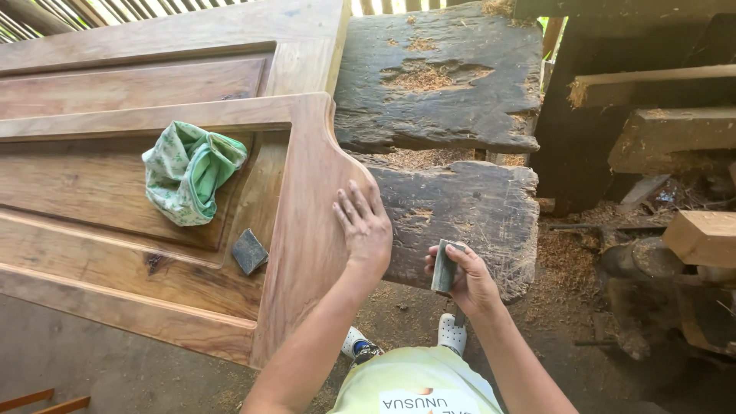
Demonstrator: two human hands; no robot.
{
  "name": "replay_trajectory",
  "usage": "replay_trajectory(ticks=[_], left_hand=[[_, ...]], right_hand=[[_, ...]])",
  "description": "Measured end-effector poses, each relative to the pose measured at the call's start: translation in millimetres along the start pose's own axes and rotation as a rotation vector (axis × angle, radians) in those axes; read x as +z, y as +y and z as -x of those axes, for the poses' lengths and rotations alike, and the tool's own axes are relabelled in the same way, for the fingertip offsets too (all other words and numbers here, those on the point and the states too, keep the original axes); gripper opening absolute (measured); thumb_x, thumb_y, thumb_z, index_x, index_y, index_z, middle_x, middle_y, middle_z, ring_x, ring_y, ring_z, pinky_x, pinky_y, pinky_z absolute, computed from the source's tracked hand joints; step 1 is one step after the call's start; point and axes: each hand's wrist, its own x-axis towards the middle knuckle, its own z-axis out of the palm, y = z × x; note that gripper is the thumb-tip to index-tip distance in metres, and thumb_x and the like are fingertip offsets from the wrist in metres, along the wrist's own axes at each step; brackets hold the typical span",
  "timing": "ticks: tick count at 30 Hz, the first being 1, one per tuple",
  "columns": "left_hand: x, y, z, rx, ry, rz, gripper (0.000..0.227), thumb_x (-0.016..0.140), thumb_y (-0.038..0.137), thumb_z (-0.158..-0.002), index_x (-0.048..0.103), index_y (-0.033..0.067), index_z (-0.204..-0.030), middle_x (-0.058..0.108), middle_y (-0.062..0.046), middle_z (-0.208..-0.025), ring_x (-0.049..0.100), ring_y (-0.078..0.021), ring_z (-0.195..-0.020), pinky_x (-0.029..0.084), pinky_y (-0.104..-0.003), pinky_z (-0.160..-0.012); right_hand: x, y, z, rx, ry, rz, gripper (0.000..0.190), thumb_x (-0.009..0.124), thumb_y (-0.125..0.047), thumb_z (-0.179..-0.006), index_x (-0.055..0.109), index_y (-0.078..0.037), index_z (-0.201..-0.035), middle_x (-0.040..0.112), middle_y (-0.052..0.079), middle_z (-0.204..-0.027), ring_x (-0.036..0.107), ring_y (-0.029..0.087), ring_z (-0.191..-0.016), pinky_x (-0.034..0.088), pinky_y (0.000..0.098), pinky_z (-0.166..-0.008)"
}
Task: Sanding the edges and flat surfaces of a wooden decorative panel using a manual sanding block.
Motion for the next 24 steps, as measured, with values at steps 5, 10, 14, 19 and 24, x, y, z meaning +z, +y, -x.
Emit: replay_trajectory(ticks=[5, 10, 14, 19, 24], left_hand=[[15.3, -6.7, 33.5, 0.049, 0.174, -0.067, 0.081, 0.053, -0.004, -0.087, 0.019, -0.0044, -0.16, 0.026, -0.043, -0.156, 0.026, -0.0592, -0.144, 0.022, -0.066, -0.118], [32.7, -19.4, 63.8, 0.09, 0.339, -0.068, 0.082, 0.057, -0.001, -0.084, 0.024, -0.0045, -0.16, 0.026, -0.039, -0.159, 0.023, -0.0528, -0.149, 0.018, -0.058, -0.122], [16.5, -34.2, 89.6, 0.144, 0.277, 0.016, 0.086, 0.062, 0.022, -0.09, 0.019, -0.0008, -0.161, 0.021, -0.03, -0.165, 0.017, -0.041, -0.154, 0.012, -0.05, -0.126], [8.0, -40.3, 102.7, 0.129, 0.283, 0.087, 0.074, 0.055, 0.029, -0.097, 0.026, 0.002, -0.16, 0.025, -0.022, -0.166, 0.018, -0.0349, -0.155, 0.009, -0.048, -0.127], [23.6, -27.0, 77.3, 0.079, 0.241, 0.111, 0.085, 0.059, 0.02, -0.091, 0.017, -0.0004, -0.162, 0.014, -0.028, -0.167, 0.009, -0.0395, -0.156, 0.005, -0.052, -0.126]], right_hand=[[6.8, 6.2, -3.7, -0.008, 0.003, 0.006, 0.011, 0.07, -0.02, -0.092, 0.062, -0.013, -0.095, 0.077, 0.016, -0.1, 0.077, 0.03, -0.091, 0.063, 0.0454, -0.082], [15.8, 14.9, -6.2, 0.026, 0.022, 0.041, 0.012, 0.073, -0.02, -0.09, 0.064, -0.014, -0.095, 0.077, 0.013, -0.092, 0.077, 0.027, -0.082, 0.064, 0.0406, -0.074], [13.9, 26.5, -9.4, 0.063, 0.011, 0.083, 0.013, 0.074, -0.02, -0.09, 0.065, -0.012, -0.096, 0.075, 0.014, -0.088, 0.077, 0.027, -0.076, 0.064, 0.0384, -0.066], [20.7, 33.1, -4.8, 0.083, 0.002, 0.113, 0.013, 0.075, -0.018, -0.089, 0.066, -0.011, -0.096, 0.074, 0.014, -0.086, 0.076, 0.027, -0.073, 0.064, 0.037, -0.061], [30.9, 34.9, 0.3, 0.04, 0.028, 0.138, 0.012, 0.076, -0.015, -0.087, 0.065, -0.012, -0.091, 0.074, 0.011, -0.079, 0.076, 0.022, -0.068, 0.062, 0.0328, -0.058]])
